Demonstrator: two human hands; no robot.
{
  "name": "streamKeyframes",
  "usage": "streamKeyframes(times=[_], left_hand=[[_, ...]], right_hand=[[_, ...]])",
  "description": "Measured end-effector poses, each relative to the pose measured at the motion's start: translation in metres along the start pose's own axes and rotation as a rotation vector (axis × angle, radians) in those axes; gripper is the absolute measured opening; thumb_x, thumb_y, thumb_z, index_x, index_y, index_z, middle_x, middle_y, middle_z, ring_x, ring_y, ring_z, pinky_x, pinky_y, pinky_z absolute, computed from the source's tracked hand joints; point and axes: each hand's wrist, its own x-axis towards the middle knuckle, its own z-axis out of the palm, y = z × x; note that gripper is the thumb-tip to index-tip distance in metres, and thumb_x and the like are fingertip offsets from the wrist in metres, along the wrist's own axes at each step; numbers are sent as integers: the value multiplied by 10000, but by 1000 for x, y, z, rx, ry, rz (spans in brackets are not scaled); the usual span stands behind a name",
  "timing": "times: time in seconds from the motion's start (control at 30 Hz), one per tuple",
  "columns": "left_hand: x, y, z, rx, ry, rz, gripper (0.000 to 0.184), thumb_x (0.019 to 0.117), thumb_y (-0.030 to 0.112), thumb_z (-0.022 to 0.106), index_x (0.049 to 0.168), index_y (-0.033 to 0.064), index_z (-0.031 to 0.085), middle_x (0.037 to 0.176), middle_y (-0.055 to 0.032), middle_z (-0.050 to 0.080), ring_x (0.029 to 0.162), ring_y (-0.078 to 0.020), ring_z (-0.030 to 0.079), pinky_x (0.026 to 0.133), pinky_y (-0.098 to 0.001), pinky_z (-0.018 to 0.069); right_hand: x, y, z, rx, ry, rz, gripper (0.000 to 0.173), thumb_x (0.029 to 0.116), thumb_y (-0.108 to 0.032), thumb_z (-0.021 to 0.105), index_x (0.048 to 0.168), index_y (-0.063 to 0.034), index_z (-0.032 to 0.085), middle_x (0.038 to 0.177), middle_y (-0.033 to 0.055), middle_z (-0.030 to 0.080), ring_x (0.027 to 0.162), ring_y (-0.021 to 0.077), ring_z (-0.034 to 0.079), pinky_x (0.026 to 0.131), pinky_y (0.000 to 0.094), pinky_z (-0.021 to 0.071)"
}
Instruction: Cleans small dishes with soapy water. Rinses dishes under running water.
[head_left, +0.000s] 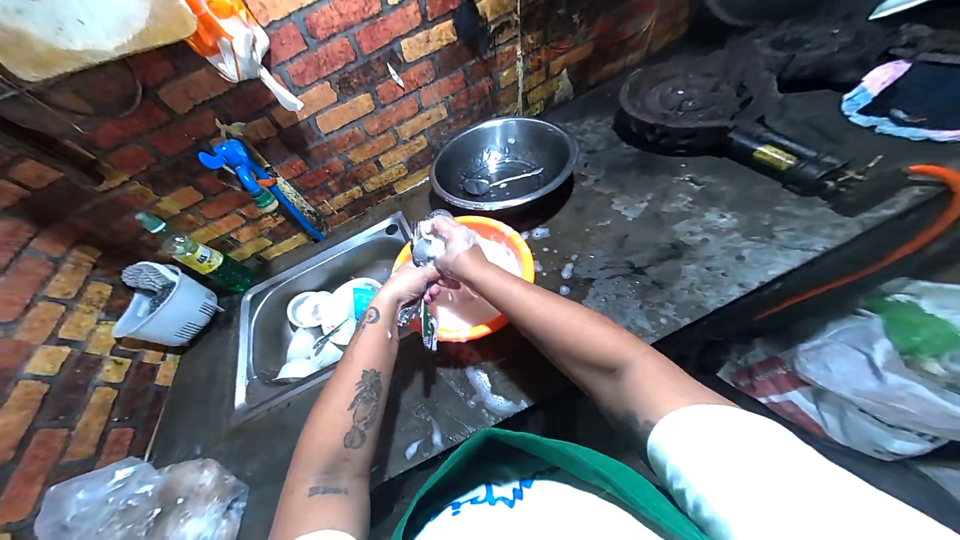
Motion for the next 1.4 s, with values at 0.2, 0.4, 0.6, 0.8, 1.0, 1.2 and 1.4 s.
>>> streamKeyframes(times=[0.2,0.4,0.6,0.8,1.0,1.2,1.4], left_hand=[[-9,2,-3,58,47,-85,218,1075,113,479,871,73,544,558,45,467,434,-47,446,444,-191,428],[2,15,-8,-112,205,-34,395,1129,372,344,924,111,560,595,74,403,454,-40,385,452,-203,386],[23,24,14,-260,405,10,416,1109,402,421,1158,32,603,918,-102,628,788,-184,610,728,-375,540],[23,38,23,-440,409,206,289,1116,224,366,1273,49,534,1046,-66,579,891,-121,546,785,-307,490],[59,42,-1,-706,364,488,457,1129,450,233,782,202,399,547,74,345,449,-59,363,449,-218,363],[55,54,-3,-703,346,669,512,1126,471,188,720,221,374,510,85,322,415,-60,327,419,-219,327],[52,50,-11,-774,390,685,417,1141,366,229,848,198,473,527,102,352,427,-42,363,446,-208,376]], right_hand=[[13,24,-12,-287,-89,399,554,980,-142,627,1482,-36,418,1381,280,565,1237,450,607,976,622,519],[-10,15,-15,-538,-641,410,565,939,-194,684,1443,0,517,1458,310,495,1364,479,472,1050,684,407],[14,-1,-11,592,-15,311,460,968,-72,633,1408,-13,515,1304,233,620,1176,326,626,1002,520,523],[-6,-40,-6,10,24,160,430,1035,-223,551,1394,14,569,1443,253,544,1360,392,514,1091,579,441],[-5,22,-8,-98,-248,177,480,965,-113,646,1427,-40,537,1364,263,600,1238,454,598,993,684,475],[-2,27,-23,914,-193,481,440,991,-108,435,1428,-132,485,978,87,627,747,163,609,639,349,528],[1,27,-30,519,-276,394,244,969,-25,548,1188,-30,656,941,91,637,786,162,579,710,372,505]])
